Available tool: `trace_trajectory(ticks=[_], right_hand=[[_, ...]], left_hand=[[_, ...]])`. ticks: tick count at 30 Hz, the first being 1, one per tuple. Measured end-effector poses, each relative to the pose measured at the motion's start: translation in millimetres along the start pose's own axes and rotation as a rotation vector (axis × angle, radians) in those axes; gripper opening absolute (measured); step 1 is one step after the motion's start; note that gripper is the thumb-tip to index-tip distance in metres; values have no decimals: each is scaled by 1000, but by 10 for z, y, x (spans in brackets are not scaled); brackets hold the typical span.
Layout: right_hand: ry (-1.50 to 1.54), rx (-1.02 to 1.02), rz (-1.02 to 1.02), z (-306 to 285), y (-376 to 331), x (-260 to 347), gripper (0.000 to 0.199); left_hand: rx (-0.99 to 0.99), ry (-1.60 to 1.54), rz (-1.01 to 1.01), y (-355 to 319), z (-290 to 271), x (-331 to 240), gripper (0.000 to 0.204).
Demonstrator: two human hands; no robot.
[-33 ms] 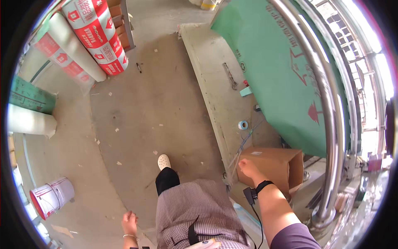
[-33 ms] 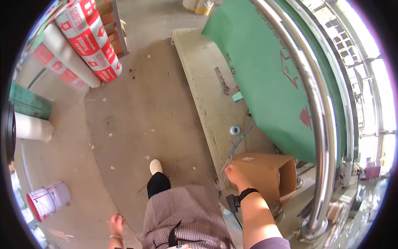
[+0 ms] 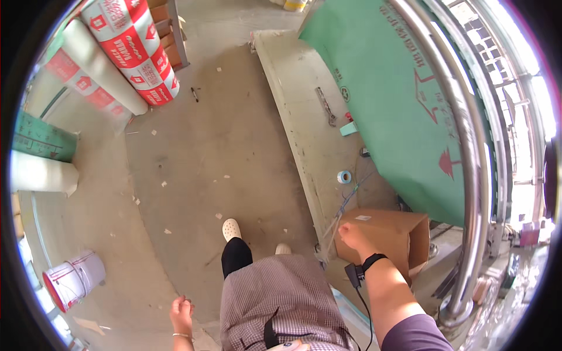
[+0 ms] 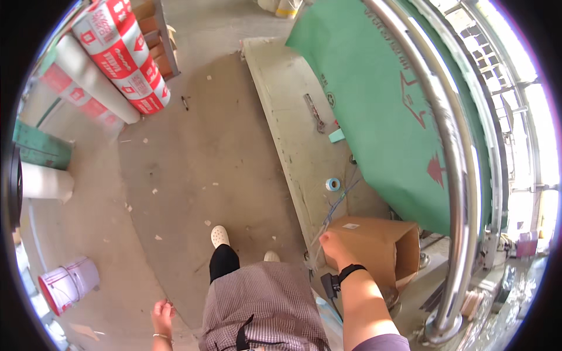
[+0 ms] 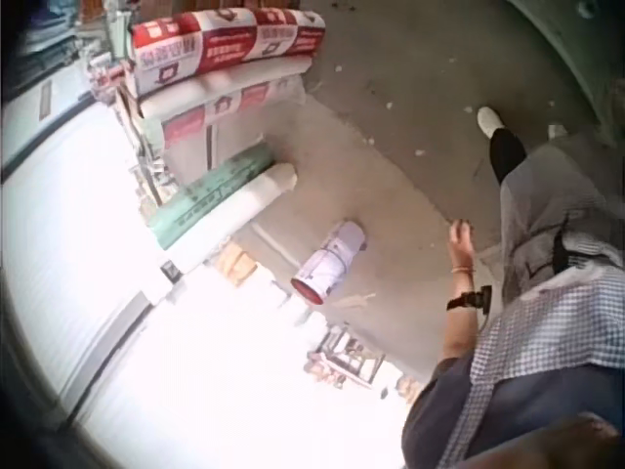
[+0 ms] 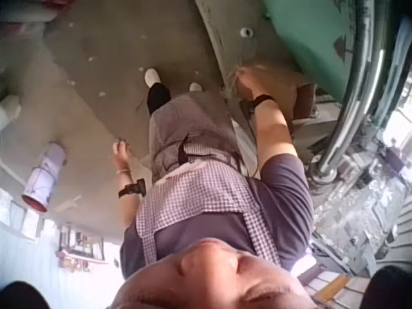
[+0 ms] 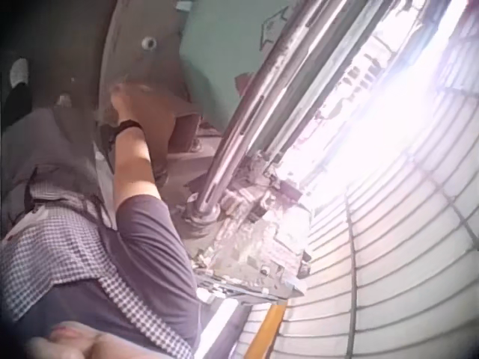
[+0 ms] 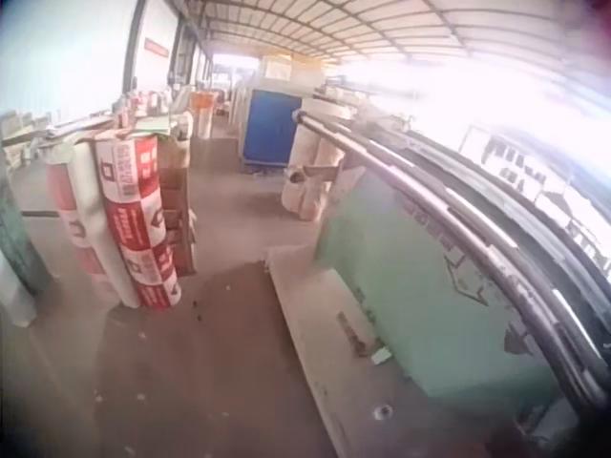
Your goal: Operating an industrial laminating or printing machine for protective floor film, including material adjustment and control panel use.
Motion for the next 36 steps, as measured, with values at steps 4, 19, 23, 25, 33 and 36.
trace_trajectory(ticks=[4, 19, 23, 25, 33, 36], right_hand=[[-25, -72, 53, -294, 928, 100, 29], [-310, -313, 554, -779, 3894, -1105, 32], [-250, -410, 537, -737, 4020, -1320, 38], [-259, -451, 485, -712, 3963, -1286, 37], [186, 147, -566, 58, 2702, 1210, 25], [178, 404, -859, 283, 1580, 2380, 28]], left_hand=[[80, 18, 22, 225, 365, -601, 42], [-149, 138, -732, 404, 860, 793, 46], [-148, 160, -706, 546, 1022, 726, 45], [-131, 247, -637, 621, 1129, 535, 45], [105, 442, -199, 1255, 1590, -446, 58], [244, 293, 8, 1463, 1945, -1256, 68]])
Point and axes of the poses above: each hand's wrist, its own y-axis towards the middle knuckle, its own z-axis out of the palm, x = y × z, the point moved 4 cm from there along y, towards the middle knuckle, and after that the axes turned 14 degrees about x, right-handed, at the moved point
